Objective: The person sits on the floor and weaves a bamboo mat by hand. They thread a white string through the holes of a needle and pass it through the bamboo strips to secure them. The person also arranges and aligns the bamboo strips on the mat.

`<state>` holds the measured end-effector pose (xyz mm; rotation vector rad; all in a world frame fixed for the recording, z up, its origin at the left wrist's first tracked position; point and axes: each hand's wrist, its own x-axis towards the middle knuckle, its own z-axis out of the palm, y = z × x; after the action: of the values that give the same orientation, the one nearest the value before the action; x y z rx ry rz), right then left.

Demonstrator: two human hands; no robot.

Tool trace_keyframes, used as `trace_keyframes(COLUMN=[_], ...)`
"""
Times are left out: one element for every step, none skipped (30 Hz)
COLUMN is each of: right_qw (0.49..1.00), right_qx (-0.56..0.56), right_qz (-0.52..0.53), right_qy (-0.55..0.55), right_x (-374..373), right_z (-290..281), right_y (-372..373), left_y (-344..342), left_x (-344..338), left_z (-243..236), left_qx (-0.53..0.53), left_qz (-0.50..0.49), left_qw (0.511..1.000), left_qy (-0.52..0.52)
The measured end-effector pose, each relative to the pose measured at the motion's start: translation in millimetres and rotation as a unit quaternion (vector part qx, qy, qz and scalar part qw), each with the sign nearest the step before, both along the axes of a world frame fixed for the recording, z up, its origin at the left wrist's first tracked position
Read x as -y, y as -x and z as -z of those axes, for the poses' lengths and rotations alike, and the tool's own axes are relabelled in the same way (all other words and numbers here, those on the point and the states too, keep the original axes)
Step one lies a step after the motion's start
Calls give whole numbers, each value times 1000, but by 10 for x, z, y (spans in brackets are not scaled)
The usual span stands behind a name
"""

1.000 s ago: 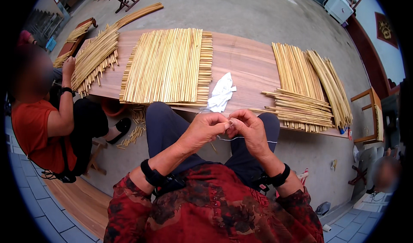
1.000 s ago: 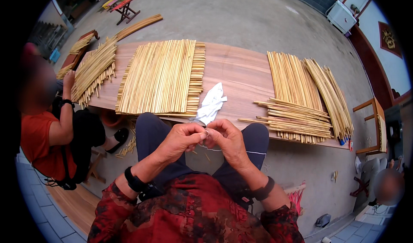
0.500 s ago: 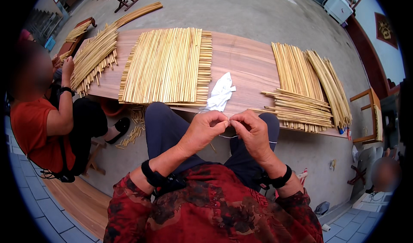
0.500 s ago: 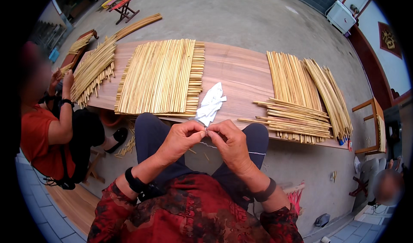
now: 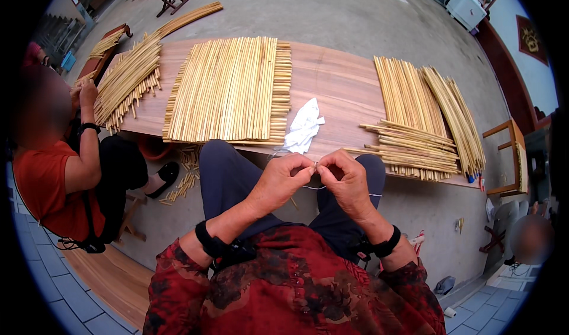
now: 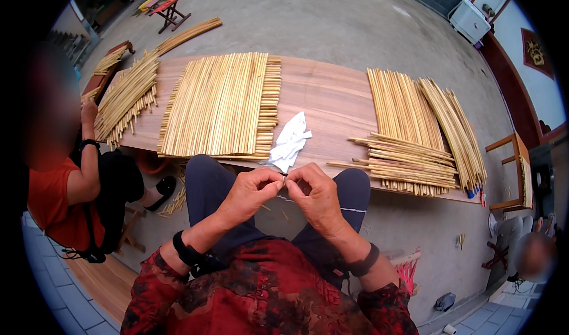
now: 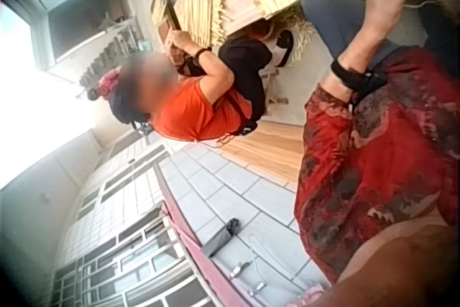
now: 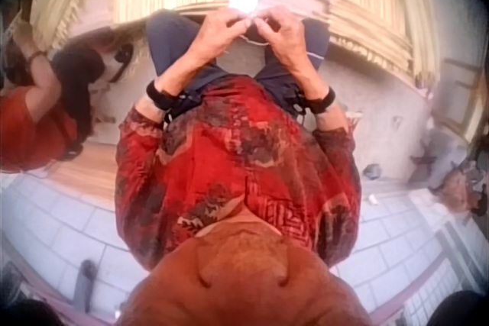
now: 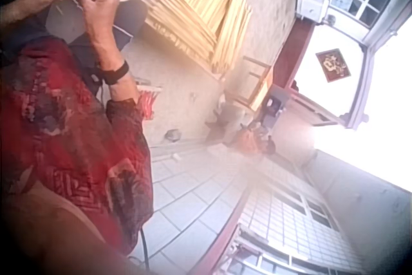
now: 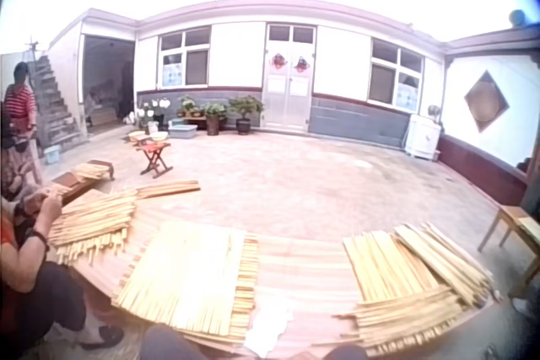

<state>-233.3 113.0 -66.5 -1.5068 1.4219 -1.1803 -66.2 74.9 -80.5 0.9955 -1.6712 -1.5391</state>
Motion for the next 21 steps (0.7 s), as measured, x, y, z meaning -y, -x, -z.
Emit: trace_keyframes(right_qw=[1000,1000,1000,999,999,998,995,991,993,994,995,994,993,992,990,987,985,984,984,983,984], right_qx=[4,8,14,20,26,60,94,127,116,105,95,106,117,127,141,155,170,172,175,177,175], right_qz=[5,9,9,8,7,8,8,9,4,-1,-6,-6,-5,-4,-2,0,2,-3,-8,-12,-11], right_qy=[7,14,22,30,39,36,33,29,25,20,15,2,-11,-23,-29,-35,-42,-41,-39,-38,-42], right_x=[1,4,3,1,4,9,16,19,24,30,34,26,13,7,12,21,26,25,24,19,12], right_z=[9,15,26,41,59,81,106,130,147,160,166,154,132,117,115,113,111,105,95,88,91], right_y=[-10,-14,-16,-18,-17,-15,-12,-10,5,32,47,47,45,47,52,58,65,72,77,83,86], left_y=[20,39,46,49,51,54,56,57,56,53,50,47,43,41,37,32,28,19,8,7,11], left_x=[-3,-2,-6,-15,-17,-13,-10,-11,-15,-20,-22,-23,-23,-21,-21,-22,-23,-24,-26,-26,-23], left_z=[10,4,-25,-81,-113,-115,-116,-114,-114,-116,-118,-121,-124,-130,-140,-155,-171,-191,-214,-227,-230], left_qx=[-18,-37,-50,-63,-76,-89,-102,-114,-121,-128,-134,-134,-133,-133,-119,-104,-89,-84,-79,-73,-65], left_qz=[-5,-10,-10,-10,-10,-7,-3,0,4,9,13,18,23,29,30,31,32,33,33,34,39], left_qw=[1000,999,995,989,979,974,968,961,960,958,957,956,955,954,960,965,970,973,975,977,980], left_qy=[-14,-27,-81,-134,-187,-209,-230,-251,-254,-256,-258,-261,-264,-266,-252,-237,-222,-215,-207,-199,-183])
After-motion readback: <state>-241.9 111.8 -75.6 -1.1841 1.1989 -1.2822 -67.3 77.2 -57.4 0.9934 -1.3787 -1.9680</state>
